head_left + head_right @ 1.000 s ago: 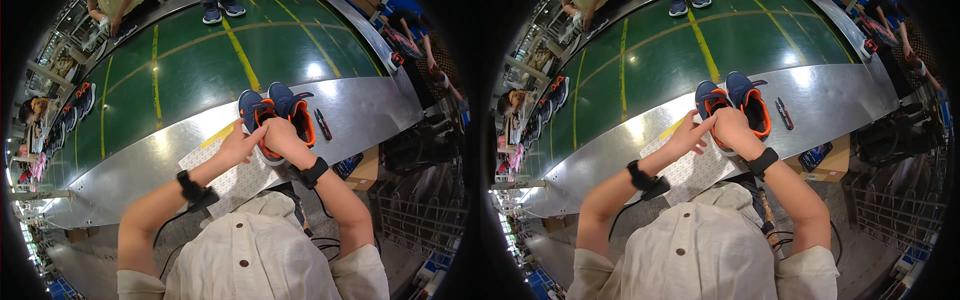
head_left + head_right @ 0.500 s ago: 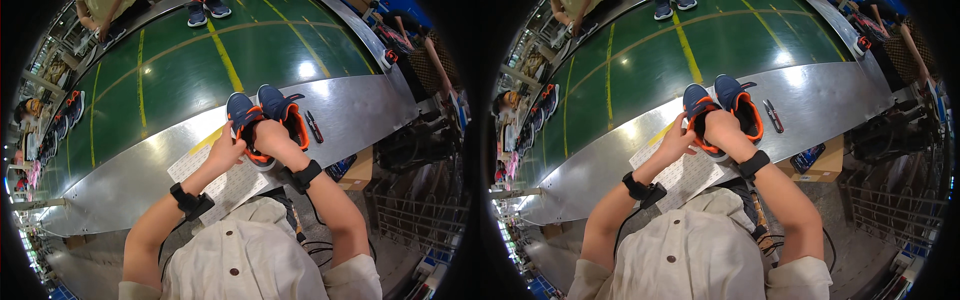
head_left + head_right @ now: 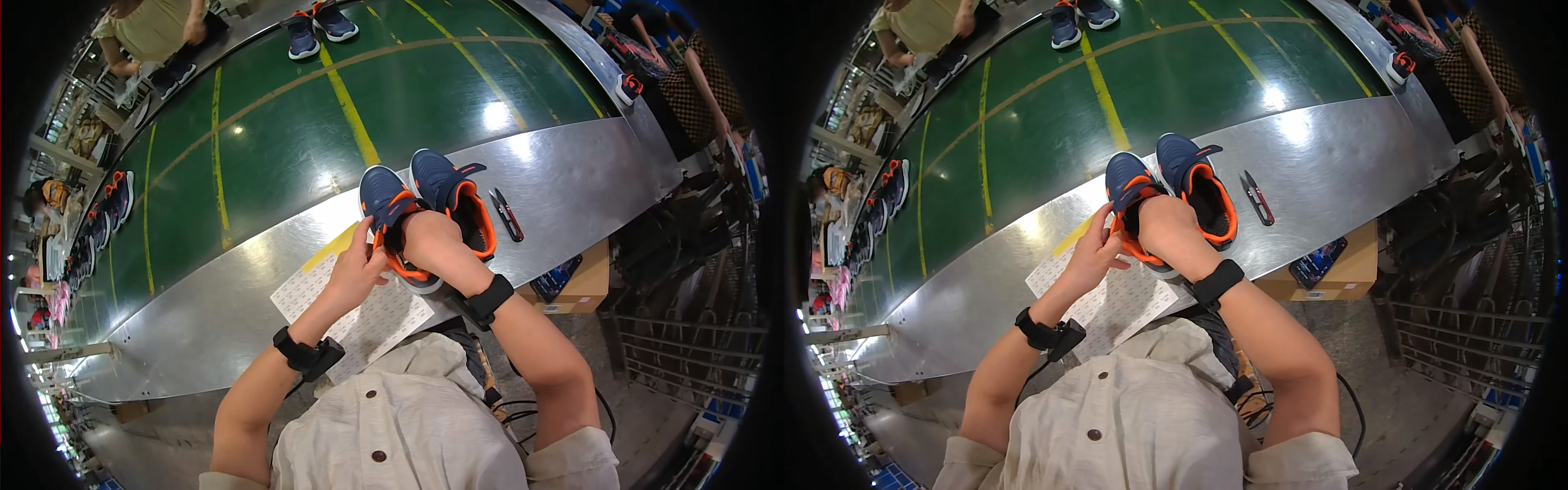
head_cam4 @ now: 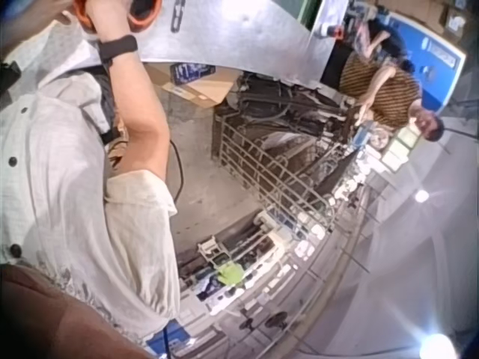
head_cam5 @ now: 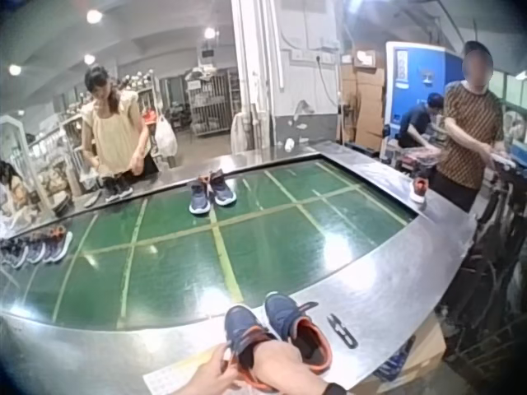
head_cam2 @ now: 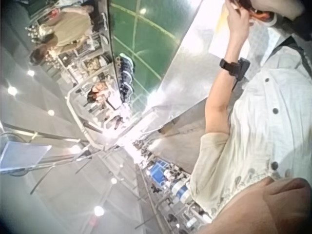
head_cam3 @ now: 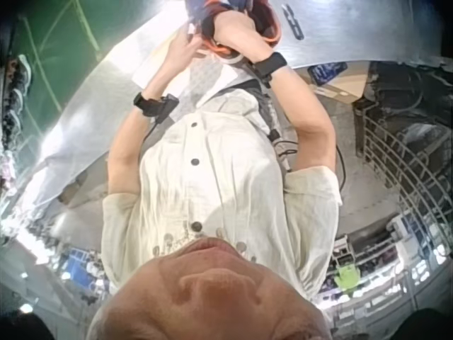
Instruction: Sort shoes on a conveyor belt by applying stickers and grouping by pair.
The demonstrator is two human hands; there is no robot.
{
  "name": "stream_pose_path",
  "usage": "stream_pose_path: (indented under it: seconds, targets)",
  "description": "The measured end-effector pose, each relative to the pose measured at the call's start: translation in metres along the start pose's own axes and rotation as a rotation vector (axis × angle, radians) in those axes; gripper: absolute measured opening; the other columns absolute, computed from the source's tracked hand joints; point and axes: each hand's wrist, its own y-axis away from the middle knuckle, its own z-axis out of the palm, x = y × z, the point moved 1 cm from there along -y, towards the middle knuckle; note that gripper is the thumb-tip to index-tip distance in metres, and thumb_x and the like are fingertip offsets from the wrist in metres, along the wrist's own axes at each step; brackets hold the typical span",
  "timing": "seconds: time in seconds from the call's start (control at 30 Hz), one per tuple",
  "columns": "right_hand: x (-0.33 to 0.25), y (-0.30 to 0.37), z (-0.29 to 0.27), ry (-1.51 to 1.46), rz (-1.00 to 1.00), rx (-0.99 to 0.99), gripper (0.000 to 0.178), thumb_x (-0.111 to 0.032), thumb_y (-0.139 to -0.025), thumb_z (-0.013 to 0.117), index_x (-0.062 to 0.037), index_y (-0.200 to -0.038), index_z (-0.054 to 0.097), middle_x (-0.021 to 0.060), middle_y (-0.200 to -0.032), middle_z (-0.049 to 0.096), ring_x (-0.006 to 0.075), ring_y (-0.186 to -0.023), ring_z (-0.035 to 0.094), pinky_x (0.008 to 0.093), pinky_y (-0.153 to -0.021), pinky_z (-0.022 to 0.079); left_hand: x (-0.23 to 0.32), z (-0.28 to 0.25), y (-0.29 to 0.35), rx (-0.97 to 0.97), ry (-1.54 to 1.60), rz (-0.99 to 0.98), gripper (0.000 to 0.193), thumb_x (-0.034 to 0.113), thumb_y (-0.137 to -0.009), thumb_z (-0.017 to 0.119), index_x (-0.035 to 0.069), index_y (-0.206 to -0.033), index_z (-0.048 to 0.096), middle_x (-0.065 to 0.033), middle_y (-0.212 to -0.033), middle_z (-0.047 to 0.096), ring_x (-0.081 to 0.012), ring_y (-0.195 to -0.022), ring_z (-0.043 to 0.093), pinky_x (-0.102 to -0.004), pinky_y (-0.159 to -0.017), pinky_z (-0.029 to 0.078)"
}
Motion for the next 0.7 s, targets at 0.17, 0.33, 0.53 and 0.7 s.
stream_pose_path:
  seconds: [0.17,0.33,0.53,0.7]
  targets:
    - [-0.004,0.0,-0.003,0.045,0.005,-0.025,0.02,-0.015,-0.072,0.068,-0.0061,-0.089,0.07,0.0129,-0.091,0.069,0.0285,-0.086,0.067,0.0397,-0.066,0.055,-0.002,0.002,0.0,0.029,-0.006,0.036,0.06,0.016,-0.09,0.041,0.002,-0.143,0.016,-0.0168,-0.097,0.058,-0.0201,-0.083,0.064,-0.032,-0.068,0.057]
    - [-0.006,0.002,0.0,0.078,-0.031,0.018,0.019,-0.016,-0.076,0.065,-0.0061,-0.09,0.07,0.0138,-0.091,0.069,0.0284,-0.083,0.068,0.0393,-0.064,0.055,-0.004,0.005,-0.002,0.047,-0.031,0.041,0.061,0.02,-0.09,0.043,0.0,-0.142,0.018,-0.0183,-0.098,0.059,-0.0211,-0.081,0.064,-0.032,-0.069,0.056]
    - [-0.007,0.004,0.003,0.096,-0.072,0.075,0.018,-0.019,-0.078,0.061,-0.0055,-0.086,0.069,0.0128,-0.084,0.069,0.0274,-0.077,0.068,0.0369,-0.06,0.054,-0.001,0.008,-0.002,0.07,-0.079,0.04,0.062,0.022,-0.09,0.042,0.0,-0.142,0.019,-0.0193,-0.092,0.061,-0.0213,-0.079,0.064,-0.0318,-0.069,0.054]
    - [-0.001,0.004,0.011,0.077,-0.113,0.19,0.019,-0.019,-0.08,0.059,-0.0038,-0.085,0.067,0.0138,-0.082,0.068,0.0282,-0.078,0.067,0.0373,-0.063,0.054,-0.004,0.011,-0.008,0.103,-0.178,0.033,0.061,0.026,-0.091,0.042,0.0,-0.141,0.022,-0.0198,-0.082,0.063,-0.026,-0.08,0.065,-0.0348,-0.069,0.051]
